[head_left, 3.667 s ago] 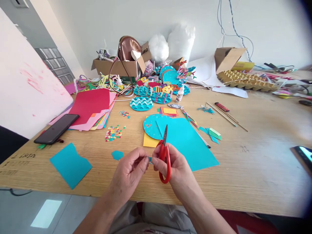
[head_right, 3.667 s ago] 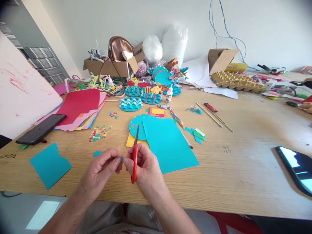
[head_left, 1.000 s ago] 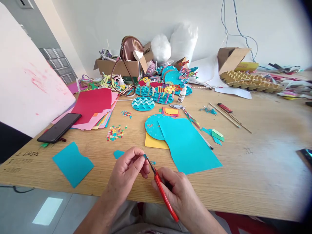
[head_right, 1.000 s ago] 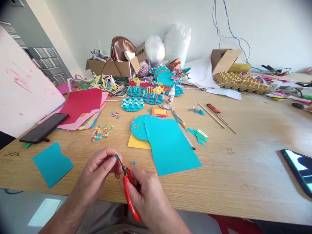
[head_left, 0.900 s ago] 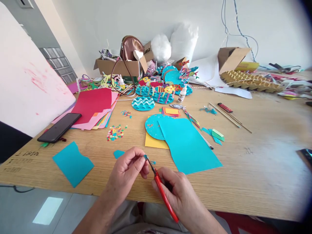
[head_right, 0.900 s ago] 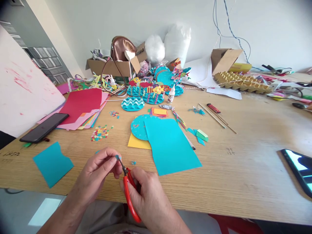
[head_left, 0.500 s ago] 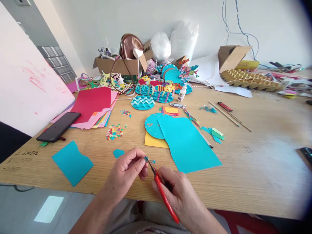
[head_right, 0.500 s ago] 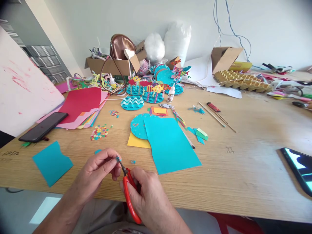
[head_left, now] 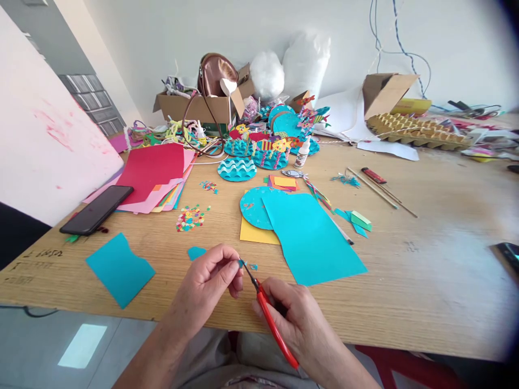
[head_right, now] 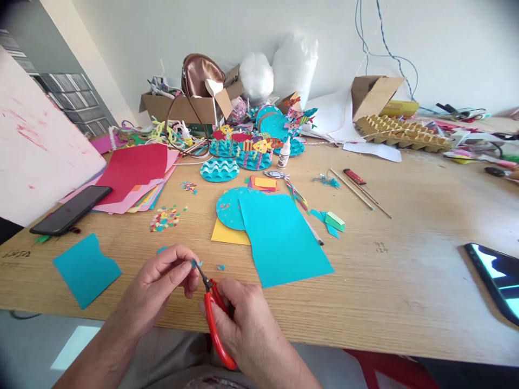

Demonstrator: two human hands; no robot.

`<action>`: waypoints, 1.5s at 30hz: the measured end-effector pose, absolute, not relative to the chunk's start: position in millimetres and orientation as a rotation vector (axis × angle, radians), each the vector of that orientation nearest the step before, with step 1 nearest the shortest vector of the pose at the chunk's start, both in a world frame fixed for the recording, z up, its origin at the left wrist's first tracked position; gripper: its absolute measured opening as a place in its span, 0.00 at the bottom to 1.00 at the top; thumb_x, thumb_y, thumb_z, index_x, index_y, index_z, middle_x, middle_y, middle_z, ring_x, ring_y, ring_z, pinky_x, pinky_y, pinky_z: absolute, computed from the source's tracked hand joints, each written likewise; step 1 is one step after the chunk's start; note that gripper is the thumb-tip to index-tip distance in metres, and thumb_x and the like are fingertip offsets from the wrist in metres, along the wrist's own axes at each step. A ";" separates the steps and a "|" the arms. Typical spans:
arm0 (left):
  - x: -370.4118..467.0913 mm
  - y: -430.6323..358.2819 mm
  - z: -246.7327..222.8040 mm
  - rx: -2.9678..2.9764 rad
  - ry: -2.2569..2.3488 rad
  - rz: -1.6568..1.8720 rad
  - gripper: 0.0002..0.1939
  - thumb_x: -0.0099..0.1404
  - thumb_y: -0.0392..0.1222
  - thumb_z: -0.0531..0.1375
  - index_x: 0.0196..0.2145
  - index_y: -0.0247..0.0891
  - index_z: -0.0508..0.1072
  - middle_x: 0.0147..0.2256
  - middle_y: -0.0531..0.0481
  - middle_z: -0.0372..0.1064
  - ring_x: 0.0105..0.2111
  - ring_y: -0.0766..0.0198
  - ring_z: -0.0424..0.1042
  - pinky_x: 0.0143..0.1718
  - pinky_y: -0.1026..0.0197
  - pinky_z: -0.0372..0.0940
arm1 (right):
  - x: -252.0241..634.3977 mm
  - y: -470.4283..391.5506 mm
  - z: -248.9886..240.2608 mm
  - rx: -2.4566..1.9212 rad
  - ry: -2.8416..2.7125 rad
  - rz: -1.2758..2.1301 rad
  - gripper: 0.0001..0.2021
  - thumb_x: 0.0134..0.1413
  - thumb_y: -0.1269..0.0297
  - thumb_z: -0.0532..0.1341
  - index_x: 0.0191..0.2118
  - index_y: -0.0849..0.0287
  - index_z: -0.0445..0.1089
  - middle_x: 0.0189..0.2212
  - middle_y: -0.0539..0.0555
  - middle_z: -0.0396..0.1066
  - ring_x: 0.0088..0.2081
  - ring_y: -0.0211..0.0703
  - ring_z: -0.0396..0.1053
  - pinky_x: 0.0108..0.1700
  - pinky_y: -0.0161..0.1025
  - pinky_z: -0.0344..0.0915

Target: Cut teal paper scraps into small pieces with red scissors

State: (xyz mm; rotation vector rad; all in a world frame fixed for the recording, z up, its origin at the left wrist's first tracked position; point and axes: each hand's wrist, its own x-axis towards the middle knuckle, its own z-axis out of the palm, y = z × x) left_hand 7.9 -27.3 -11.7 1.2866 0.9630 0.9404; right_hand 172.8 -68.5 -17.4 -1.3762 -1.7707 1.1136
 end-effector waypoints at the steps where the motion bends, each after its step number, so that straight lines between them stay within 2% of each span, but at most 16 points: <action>1: 7.3 -27.6 -11.8 1.284 0.964 0.943 0.08 0.64 0.42 0.55 0.29 0.37 0.68 0.22 0.54 0.66 0.23 0.68 0.65 0.25 0.67 0.61 | 173.0 -69.0 -17.7 -1.377 -1.774 1.114 0.14 0.55 0.64 0.51 0.20 0.56 0.50 0.16 0.43 0.49 0.20 0.32 0.47 0.21 0.32 0.45; 18: 3.1 -26.6 -11.2 1.317 1.020 0.979 0.08 0.64 0.41 0.55 0.28 0.37 0.67 0.20 0.56 0.64 0.22 0.70 0.63 0.23 0.68 0.60 | 173.2 -68.8 -18.5 -1.436 -1.848 1.137 0.13 0.54 0.66 0.52 0.21 0.57 0.52 0.17 0.44 0.52 0.20 0.33 0.49 0.22 0.32 0.45; 28: 3.0 -25.4 -9.1 1.304 1.121 1.037 0.05 0.61 0.39 0.55 0.28 0.37 0.68 0.21 0.56 0.65 0.21 0.70 0.63 0.21 0.70 0.60 | 183.4 -63.1 2.1 -1.515 -1.767 1.453 0.17 0.57 0.60 0.53 0.19 0.57 0.51 0.16 0.43 0.50 0.20 0.32 0.50 0.20 0.31 0.46; 33: 1.4 -24.5 -10.0 1.323 1.137 1.035 0.05 0.61 0.39 0.56 0.29 0.38 0.69 0.20 0.57 0.64 0.22 0.70 0.63 0.23 0.69 0.60 | 187.3 -60.1 -2.7 -1.384 -1.537 1.806 0.20 0.57 0.49 0.51 0.21 0.58 0.57 0.15 0.44 0.56 0.16 0.32 0.56 0.17 0.30 0.50; 37: 1.7 -24.2 -11.3 1.285 1.070 1.082 0.05 0.61 0.38 0.57 0.28 0.37 0.70 0.27 0.54 0.68 0.27 0.69 0.65 0.27 0.68 0.61 | 190.3 -59.0 -10.0 -1.224 -1.392 1.919 0.23 0.54 0.42 0.53 0.25 0.60 0.63 0.14 0.45 0.58 0.15 0.31 0.56 0.17 0.30 0.49; 41: 6.8 -23.0 -11.1 1.073 0.888 1.065 0.05 0.62 0.37 0.57 0.28 0.37 0.69 0.39 0.48 0.72 0.39 0.64 0.67 0.33 0.67 0.62 | 192.0 -61.4 -18.0 -0.976 -1.195 2.020 0.23 0.56 0.44 0.53 0.27 0.62 0.66 0.12 0.44 0.58 0.13 0.30 0.54 0.17 0.30 0.49; 43: 9.5 -21.7 -11.3 0.968 0.825 1.041 0.04 0.61 0.36 0.57 0.28 0.37 0.69 0.39 0.47 0.72 0.39 0.64 0.68 0.33 0.66 0.63 | 191.9 -62.6 -20.7 -0.878 -1.103 2.082 0.23 0.58 0.45 0.51 0.28 0.62 0.67 0.12 0.44 0.58 0.13 0.30 0.53 0.16 0.30 0.48; 45: 11.6 -20.6 -12.2 0.942 0.830 1.036 0.04 0.61 0.37 0.58 0.27 0.37 0.69 0.35 0.48 0.72 0.36 0.65 0.68 0.32 0.66 0.62 | 190.9 -62.1 -20.9 -0.827 -1.056 2.059 0.23 0.59 0.45 0.50 0.29 0.62 0.67 0.13 0.45 0.58 0.13 0.30 0.53 0.17 0.31 0.47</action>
